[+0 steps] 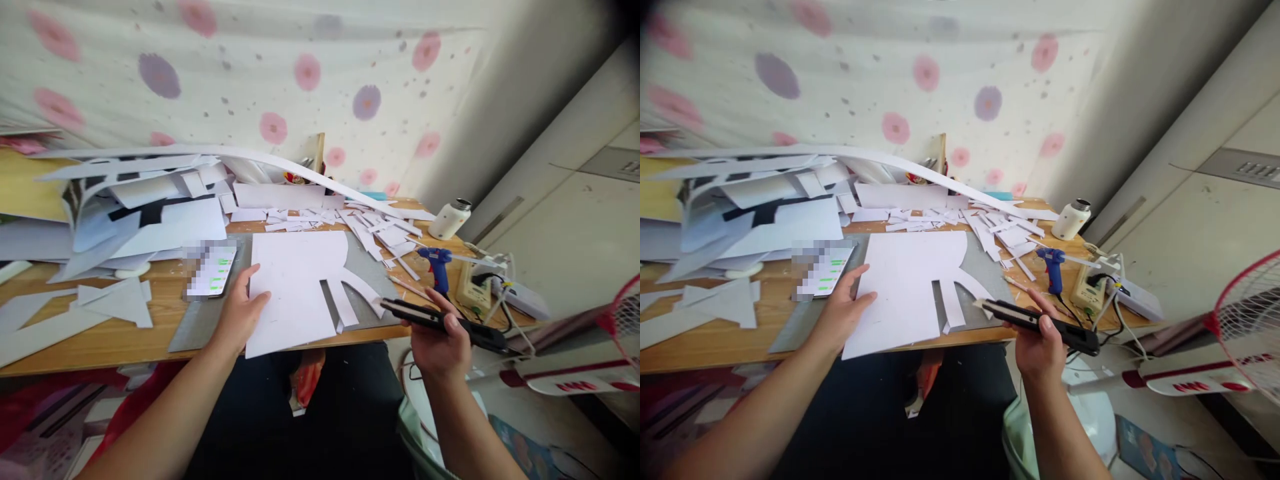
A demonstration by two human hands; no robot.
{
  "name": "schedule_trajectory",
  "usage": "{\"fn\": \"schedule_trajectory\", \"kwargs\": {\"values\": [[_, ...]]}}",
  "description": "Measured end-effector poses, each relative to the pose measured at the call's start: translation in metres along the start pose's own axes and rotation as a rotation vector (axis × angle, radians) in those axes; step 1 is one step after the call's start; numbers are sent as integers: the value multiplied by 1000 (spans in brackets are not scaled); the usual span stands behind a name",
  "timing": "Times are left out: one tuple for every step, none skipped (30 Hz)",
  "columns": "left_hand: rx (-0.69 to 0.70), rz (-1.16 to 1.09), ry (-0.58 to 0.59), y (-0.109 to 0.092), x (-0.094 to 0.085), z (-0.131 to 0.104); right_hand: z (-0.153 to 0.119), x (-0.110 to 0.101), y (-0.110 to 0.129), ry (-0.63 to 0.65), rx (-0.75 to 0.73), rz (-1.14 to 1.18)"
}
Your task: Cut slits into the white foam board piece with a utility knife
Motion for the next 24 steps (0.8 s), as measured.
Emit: {"fn": "schedule_trajectory", "kwargs": {"values": [[36,57,-2,-3,-1,1,-1,5,-5,47,55,33],[73,118,4,-7,-1,1,-3,11,-10,93,104,54],[108,177,13,-11,-3,0,-6,17,-14,134,139,68],[137,227,26,-15,-4,-1,-8,22,-18,163,160,81],[168,281,45,-18,-5,-3,-10,26,-20,177,170,97],[200,338,73,-21,-5,-6,-11,30,-22,170,170,114],[245,410,119,-23,-3,-10,-12,32,-23,149,167,128],[324,519,193,-25,2,-17,-12,33,-24,116,164,140],[419,620,268,-26,10,-25,-11,34,-25,73,162,146],[524,704,337,-26,17,-35,-10,34,-25,25,161,145],[629,769,387,-25,24,-45,-9,35,-25,-22,156,140],[708,814,402,-24,29,-53,-8,35,-24,-63,147,137],[768,841,399,-22,33,-59,-7,36,-22,-97,134,136],[809,855,387,-20,36,-63,-5,38,-21,-121,122,135],[834,859,371,-18,38,-65,-4,40,-20,-133,115,133],[852,853,359,-16,39,-66,-4,42,-19,-134,114,130],[868,845,351,-15,41,-66,-4,45,-19,-130,116,122],[882,837,342,-15,42,-66,-4,48,-19,-121,118,111],[898,829,329,-16,43,-65,-4,52,-19,-105,116,97],[914,823,309,-17,44,-64,-5,55,-19,-84,111,83],[930,817,288,-19,44,-63,-6,59,-19,-63,107,68],[946,811,270,-21,45,-62,-7,62,-19,-45,105,49],[962,806,254,-23,46,-61,-8,65,-20,-32,106,27],[976,803,242,-24,47,-59,-9,68,-22,-21,110,4]]}}
Point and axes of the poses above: each hand's wrist, its own z-axis towards the middle knuckle, its own x-axis out of the palm, y = z × x, the point moved 7 cm from there along z, towards the middle knuckle, and after that the axes turned 4 degrees about -x, right-handed, at the moved point
